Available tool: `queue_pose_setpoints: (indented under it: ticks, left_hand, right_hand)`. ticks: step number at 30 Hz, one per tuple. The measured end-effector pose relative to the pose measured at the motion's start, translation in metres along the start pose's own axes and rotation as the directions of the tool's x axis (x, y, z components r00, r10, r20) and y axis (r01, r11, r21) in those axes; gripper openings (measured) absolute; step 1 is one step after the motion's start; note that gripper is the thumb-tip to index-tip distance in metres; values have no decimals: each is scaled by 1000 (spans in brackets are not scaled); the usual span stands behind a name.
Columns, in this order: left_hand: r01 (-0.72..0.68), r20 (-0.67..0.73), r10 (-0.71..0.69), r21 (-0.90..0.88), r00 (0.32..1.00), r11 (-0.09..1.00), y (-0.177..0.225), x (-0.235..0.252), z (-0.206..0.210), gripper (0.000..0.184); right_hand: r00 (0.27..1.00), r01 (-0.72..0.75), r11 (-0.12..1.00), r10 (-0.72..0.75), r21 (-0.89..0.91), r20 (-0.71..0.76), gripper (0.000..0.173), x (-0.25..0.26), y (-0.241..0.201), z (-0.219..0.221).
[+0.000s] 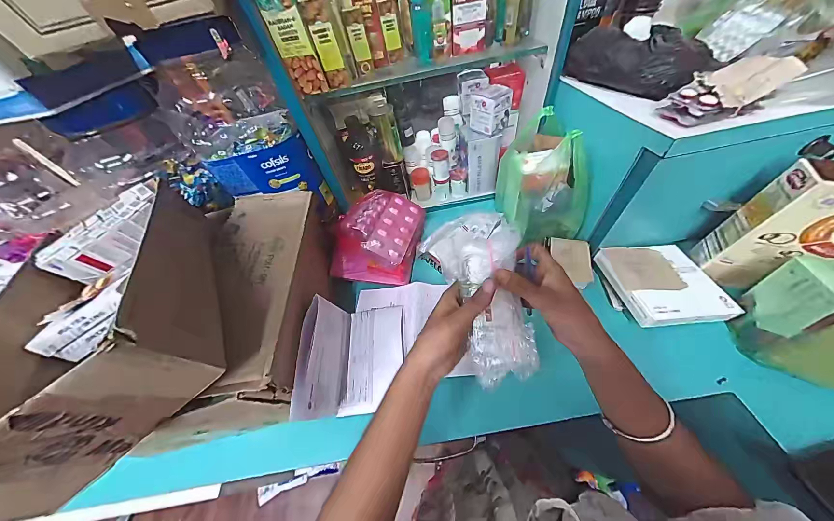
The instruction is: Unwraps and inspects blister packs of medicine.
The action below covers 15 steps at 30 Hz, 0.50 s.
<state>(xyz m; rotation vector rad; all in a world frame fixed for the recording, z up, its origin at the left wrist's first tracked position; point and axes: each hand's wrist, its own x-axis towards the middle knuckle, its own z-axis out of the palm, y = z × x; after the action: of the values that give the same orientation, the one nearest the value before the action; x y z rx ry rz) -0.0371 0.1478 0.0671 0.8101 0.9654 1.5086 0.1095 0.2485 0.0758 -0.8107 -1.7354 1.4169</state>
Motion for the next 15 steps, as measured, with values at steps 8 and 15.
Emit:
queue_pose_setpoints:
  ticks: [8,15]
  left_hand:
    - [-176,-346,154,-33,926,984,-39,2,1,51]
    - [-148,-159,192,255,968,956,-38,-16,-26,65]
  right_hand:
    - [942,328,820,-320,-469,98,25,-24,18,17]
    - [862,-234,875,-15,423,506,16,-18,-5,-14]
